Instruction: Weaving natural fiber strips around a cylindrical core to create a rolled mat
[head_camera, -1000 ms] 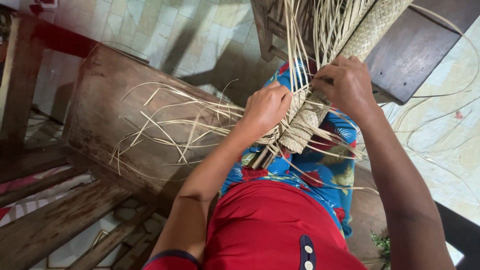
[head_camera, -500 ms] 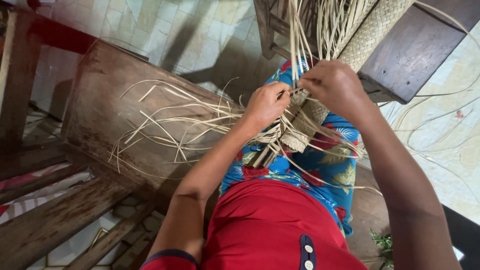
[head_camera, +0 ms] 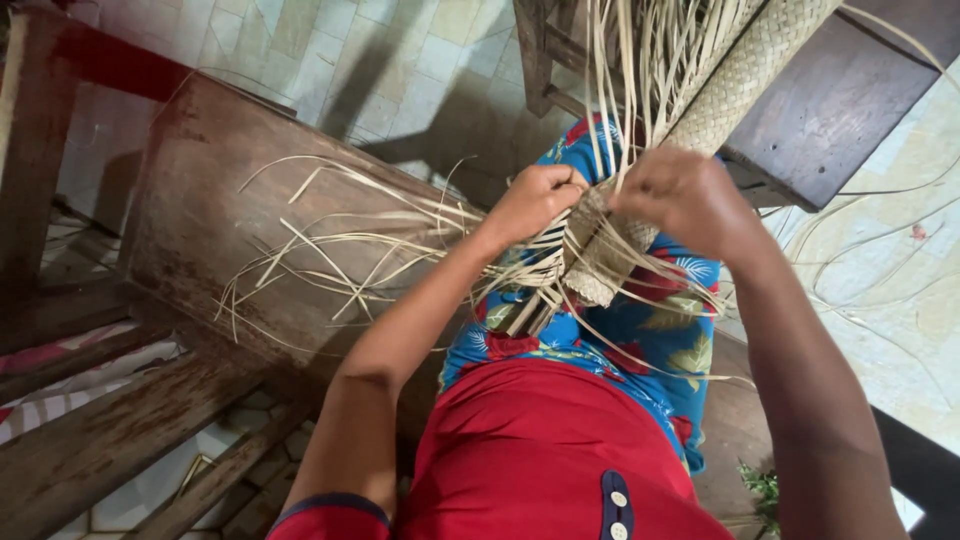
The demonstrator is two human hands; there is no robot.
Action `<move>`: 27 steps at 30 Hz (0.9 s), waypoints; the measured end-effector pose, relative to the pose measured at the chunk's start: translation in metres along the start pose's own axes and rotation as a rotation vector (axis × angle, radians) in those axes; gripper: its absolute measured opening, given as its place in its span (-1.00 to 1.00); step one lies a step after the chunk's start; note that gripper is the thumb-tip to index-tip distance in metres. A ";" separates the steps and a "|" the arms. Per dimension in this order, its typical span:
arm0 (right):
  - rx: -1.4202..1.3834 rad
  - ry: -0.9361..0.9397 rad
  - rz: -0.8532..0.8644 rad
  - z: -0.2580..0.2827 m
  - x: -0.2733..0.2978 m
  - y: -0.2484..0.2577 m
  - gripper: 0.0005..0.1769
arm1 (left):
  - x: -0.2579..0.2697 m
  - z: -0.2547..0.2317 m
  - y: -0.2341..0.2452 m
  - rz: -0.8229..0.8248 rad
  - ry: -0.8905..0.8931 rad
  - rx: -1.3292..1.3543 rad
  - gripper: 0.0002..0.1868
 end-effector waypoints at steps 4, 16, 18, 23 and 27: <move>0.139 0.060 0.050 0.014 0.016 -0.013 -0.88 | -0.006 0.029 -0.016 -0.042 0.081 0.234 -0.80; 0.713 -0.042 -0.008 -0.032 0.020 -0.026 -0.66 | 0.001 0.009 -0.016 -0.218 0.055 0.041 -0.84; 0.846 -0.060 0.019 -0.025 0.017 -0.022 -0.70 | 0.005 0.005 -0.015 -0.208 0.039 0.083 -0.85; 0.065 -0.563 0.191 -0.041 -0.003 -0.004 -0.73 | 0.000 -0.007 -0.008 -0.229 -0.263 0.085 -0.91; -0.585 -0.617 0.113 -0.067 -0.015 -0.007 -0.78 | 0.008 -0.026 -0.017 -0.268 -0.529 -0.157 -0.77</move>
Point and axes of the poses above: each hand's wrist, its own x-axis away from the middle knuckle, its own y-axis out of the back of the hand, z = x × y, the point moved 5 cm from there along -x, towards the middle knuckle, and after that the axes turned 4 degrees about x, right-handed, at the moved point
